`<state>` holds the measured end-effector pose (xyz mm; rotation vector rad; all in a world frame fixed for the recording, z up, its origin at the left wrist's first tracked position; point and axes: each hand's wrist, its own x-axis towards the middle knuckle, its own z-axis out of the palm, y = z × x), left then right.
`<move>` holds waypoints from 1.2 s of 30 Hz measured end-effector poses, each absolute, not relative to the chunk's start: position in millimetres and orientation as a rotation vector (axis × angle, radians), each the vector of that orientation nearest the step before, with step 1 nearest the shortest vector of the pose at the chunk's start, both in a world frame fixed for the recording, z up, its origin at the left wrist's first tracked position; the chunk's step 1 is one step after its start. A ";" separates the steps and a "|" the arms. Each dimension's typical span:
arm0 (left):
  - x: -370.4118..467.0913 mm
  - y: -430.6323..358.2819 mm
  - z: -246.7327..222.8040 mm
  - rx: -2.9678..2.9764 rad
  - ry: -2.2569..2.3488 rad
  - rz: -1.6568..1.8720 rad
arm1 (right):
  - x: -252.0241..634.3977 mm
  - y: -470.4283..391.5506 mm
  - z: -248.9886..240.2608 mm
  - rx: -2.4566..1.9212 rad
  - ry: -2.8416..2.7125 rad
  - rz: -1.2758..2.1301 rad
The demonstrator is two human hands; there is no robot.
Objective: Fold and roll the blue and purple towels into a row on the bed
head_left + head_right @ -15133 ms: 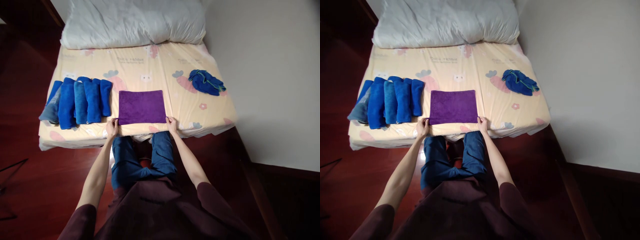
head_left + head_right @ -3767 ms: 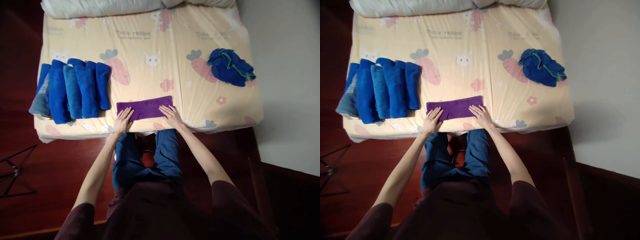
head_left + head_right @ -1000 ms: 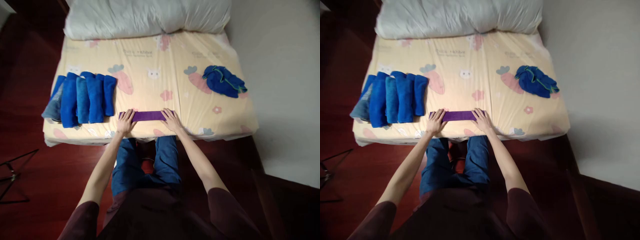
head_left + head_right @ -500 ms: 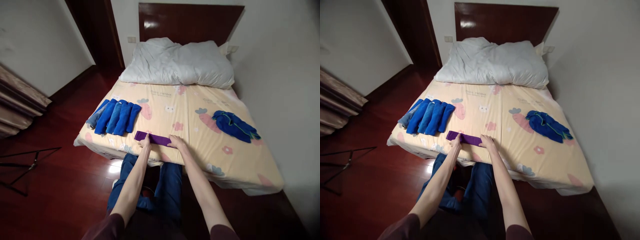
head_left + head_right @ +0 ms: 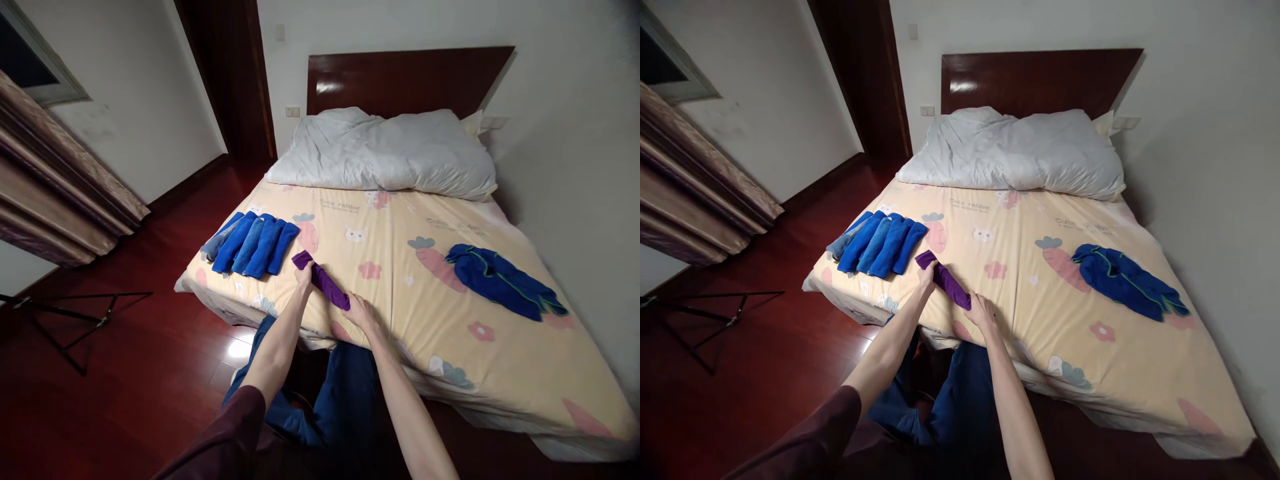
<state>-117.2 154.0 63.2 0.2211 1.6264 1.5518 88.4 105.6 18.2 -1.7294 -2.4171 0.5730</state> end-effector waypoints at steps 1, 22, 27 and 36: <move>-120.1 157.2 71.5 0.275 1.583 1.584 | 82.5 104.8 15.0 -1.697 -2.372 0.584; -251.1 171.6 207.2 1.467 1.332 1.486 | -163.9 172.2 51.7 -1.294 -1.598 1.041; -255.5 189.7 184.5 1.435 1.390 1.490 | -178.1 185.6 40.5 -1.368 -1.649 1.005; -254.9 198.7 154.0 1.333 1.394 1.527 | -178.4 193.3 13.7 -1.412 -1.662 1.029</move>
